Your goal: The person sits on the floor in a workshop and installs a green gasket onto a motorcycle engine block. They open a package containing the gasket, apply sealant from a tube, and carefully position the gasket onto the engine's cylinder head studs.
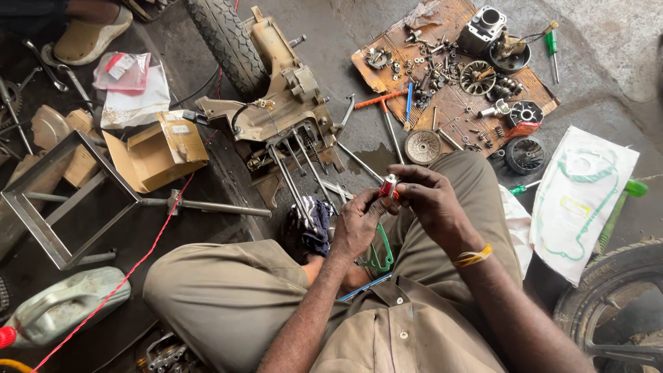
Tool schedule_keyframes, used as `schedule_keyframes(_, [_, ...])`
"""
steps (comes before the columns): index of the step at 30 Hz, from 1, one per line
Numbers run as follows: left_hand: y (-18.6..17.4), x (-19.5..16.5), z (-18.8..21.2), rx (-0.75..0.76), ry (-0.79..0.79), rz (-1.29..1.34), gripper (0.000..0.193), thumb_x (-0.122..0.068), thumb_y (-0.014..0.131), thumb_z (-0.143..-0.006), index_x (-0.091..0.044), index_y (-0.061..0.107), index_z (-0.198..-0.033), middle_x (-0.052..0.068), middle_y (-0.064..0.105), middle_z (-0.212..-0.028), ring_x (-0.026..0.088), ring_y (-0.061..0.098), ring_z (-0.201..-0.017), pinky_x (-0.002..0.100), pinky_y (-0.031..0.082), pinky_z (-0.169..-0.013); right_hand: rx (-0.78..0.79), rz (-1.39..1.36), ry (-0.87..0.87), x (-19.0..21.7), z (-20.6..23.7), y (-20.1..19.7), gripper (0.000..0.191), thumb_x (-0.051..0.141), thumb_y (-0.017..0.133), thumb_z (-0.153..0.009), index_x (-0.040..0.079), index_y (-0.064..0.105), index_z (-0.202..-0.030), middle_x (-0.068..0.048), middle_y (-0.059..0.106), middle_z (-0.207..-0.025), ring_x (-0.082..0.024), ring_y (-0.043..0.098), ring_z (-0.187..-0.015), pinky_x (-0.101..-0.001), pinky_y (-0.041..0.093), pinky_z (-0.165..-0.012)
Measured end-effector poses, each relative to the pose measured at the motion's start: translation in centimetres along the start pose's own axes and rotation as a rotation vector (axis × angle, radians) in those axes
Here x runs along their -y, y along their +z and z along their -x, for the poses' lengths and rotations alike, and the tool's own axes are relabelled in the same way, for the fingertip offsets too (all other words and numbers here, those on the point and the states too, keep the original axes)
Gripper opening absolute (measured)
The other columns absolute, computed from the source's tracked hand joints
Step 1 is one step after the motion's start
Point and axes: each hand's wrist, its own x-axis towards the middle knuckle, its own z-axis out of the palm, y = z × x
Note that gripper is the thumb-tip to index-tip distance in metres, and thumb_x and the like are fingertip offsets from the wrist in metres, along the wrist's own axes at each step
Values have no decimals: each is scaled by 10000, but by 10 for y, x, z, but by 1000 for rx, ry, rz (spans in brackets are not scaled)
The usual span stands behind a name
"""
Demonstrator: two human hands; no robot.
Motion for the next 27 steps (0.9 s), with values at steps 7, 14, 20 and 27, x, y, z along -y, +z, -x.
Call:
schedule_keyframes(7, [-5,-10,1,-34,-90,-181,444,-542,612,-962,-149,775,-1085,-18,789,-824,97,730,-780,299,569,-735,-16,-28,-24,-2,1,12,277,12,712,-907,-68,697,-1172,-100,720,-894,-157,650,-723,-295,540,-656])
schedule_keyframes(14, [-5,-15,1,-35,-74,-220,420,-528,610,-970,-155,767,-1082,-21,787,-793,92,726,-733,292,563,-700,-48,-32,13,-1,0,11,281,3,717,-902,-70,699,-1172,-94,717,-902,-147,642,-731,-284,536,-667])
schedule_keyframes(20, [-3,-17,1,-64,-40,-260,353,-474,614,-989,-150,748,-1033,-16,790,-786,116,756,-722,315,567,-681,-65,-42,42,-4,-2,8,285,9,721,-889,-54,700,-1166,-74,713,-903,-123,608,-757,-263,513,-679])
schedule_keyframes(27, [-3,-19,2,-57,-46,-296,327,-461,600,-996,-164,730,-1039,-18,792,-799,138,764,-718,327,572,-680,-64,-64,45,-6,-4,5,296,2,725,-887,-52,702,-1177,-56,701,-910,-102,586,-756,-246,498,-679])
